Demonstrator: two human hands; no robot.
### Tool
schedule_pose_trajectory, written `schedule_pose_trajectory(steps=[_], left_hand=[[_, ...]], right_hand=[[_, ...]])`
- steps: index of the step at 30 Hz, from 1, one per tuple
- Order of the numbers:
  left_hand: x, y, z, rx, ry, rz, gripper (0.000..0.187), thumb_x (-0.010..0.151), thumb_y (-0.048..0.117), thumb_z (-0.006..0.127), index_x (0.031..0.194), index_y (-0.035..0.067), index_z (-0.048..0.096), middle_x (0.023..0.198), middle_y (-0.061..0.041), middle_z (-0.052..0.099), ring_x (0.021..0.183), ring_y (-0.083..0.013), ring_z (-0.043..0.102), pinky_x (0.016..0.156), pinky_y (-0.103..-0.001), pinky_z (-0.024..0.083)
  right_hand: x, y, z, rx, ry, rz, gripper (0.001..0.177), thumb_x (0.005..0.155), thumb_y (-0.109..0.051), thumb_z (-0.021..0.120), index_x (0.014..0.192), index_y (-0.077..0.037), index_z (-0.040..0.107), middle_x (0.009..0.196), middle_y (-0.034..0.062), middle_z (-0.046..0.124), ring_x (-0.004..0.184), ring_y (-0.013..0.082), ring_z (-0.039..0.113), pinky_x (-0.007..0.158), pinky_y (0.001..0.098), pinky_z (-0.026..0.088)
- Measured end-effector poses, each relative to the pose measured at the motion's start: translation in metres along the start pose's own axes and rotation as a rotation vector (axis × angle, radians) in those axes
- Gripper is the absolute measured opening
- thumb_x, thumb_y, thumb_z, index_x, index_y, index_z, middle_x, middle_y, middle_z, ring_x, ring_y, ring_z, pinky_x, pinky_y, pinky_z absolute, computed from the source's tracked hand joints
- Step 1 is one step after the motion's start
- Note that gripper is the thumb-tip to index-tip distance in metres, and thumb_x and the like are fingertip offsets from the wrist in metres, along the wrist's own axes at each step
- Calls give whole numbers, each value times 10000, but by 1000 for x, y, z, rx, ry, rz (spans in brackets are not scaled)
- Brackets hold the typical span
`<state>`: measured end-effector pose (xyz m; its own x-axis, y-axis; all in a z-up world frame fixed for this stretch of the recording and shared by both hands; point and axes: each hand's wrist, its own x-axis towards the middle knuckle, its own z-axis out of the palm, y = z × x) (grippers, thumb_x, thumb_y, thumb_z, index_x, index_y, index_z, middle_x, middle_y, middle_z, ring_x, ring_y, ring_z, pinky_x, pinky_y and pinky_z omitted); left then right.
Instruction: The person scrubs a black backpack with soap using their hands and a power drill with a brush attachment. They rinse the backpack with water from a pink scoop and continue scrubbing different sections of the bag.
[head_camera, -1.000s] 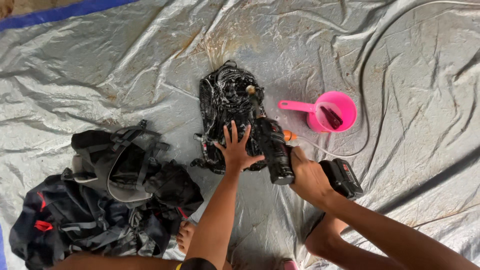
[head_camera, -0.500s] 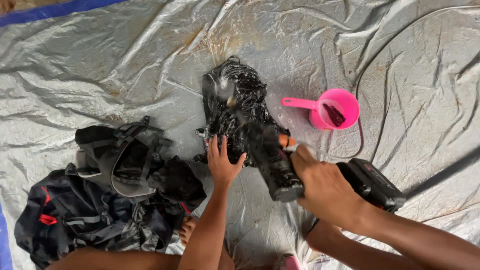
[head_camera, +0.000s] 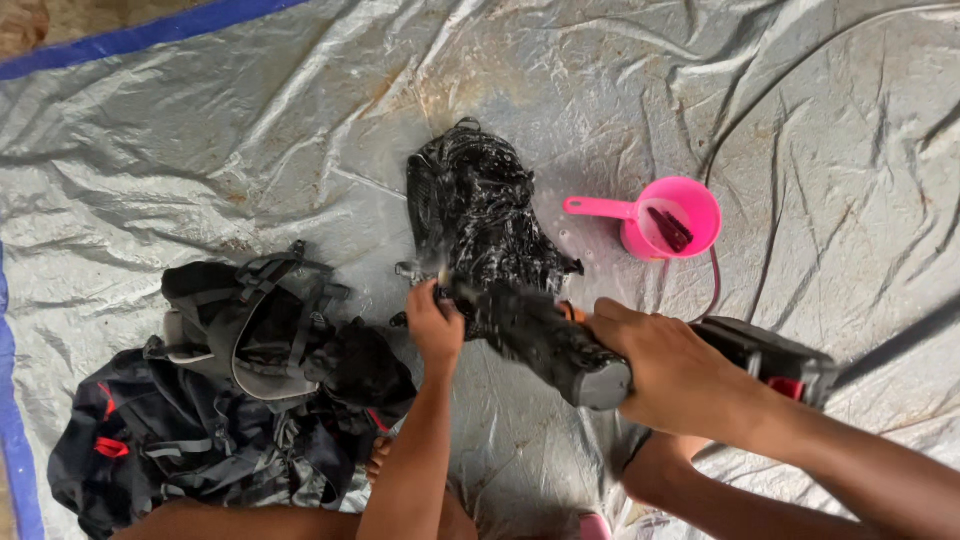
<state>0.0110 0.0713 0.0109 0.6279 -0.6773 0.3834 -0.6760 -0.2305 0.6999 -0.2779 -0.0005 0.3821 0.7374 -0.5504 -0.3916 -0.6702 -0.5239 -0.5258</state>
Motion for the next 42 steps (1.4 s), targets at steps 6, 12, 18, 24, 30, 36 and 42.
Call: schedule_pose_trajectory(steps=[6, 12, 18, 24, 30, 36, 42], left_hand=[[37, -79, 32, -57, 158, -28, 448, 845, -122, 507, 1081, 44, 850, 1031, -126, 839, 929, -309, 783, 889, -455, 629], [38, -102, 33, -263, 47, -44, 321, 1032, 65, 561, 1139, 71, 863, 1053, -112, 845, 860, -259, 785, 802, -430, 621], [23, -24, 5, 140, -148, 300, 859, 997, 718, 680, 1723, 298, 493, 1635, -291, 419, 1342, -572, 552, 1060, -719, 497], [28, -23, 28, 540, -702, -52, 928, 1049, 820, 460, 1816, 452, 88, 1856, -65, -239, 1616, -572, 126, 1182, -736, 328], [22, 3, 19, 461, -266, 232, 802, 1092, 742, 482, 1769, 321, 393, 1887, -91, 53, 1674, -559, 155, 1144, -778, 368], [68, 2, 24, 711, -836, -38, 1043, 989, 884, 429, 1810, 430, -28, 1877, 16, -211, 1739, -366, -68, 1344, -637, 165], [79, -17, 32, 630, -857, -24, 1025, 1027, 846, 451, 1817, 392, -19, 1870, -10, -222, 1730, -399, -112, 1365, -649, 133]], right_hand=[[-2, 9, 14, -151, -13, -46, 500, 626, -60, 823, 1064, -133, 592, 1174, 63, 579, 818, 422, 725, 750, 549, 574], [-12, -11, 2, -58, -148, -5, 317, 898, -262, 670, 1214, -279, 678, 989, 29, 650, 864, 348, 763, 766, 535, 543], [2, -3, 19, -350, -103, 59, 529, 605, -24, 848, 1089, -101, 649, 1131, 69, 665, 857, 517, 784, 800, 609, 670], [-13, 21, 44, -249, -136, -18, 551, 723, -92, 748, 1251, -181, 617, 1277, 87, 586, 932, 425, 766, 828, 659, 564], [23, 13, 47, -502, 64, -30, 461, 687, -10, 724, 1122, -73, 582, 1424, 250, 541, 690, 428, 773, 591, 565, 632], [19, 2, 50, -362, -8, -42, 437, 708, 65, 622, 1109, -103, 576, 1318, 177, 537, 716, 433, 743, 614, 596, 603], [-20, 8, 30, -285, -160, -75, 405, 828, -99, 611, 1226, -175, 604, 1267, 103, 575, 870, 444, 749, 770, 665, 550]])
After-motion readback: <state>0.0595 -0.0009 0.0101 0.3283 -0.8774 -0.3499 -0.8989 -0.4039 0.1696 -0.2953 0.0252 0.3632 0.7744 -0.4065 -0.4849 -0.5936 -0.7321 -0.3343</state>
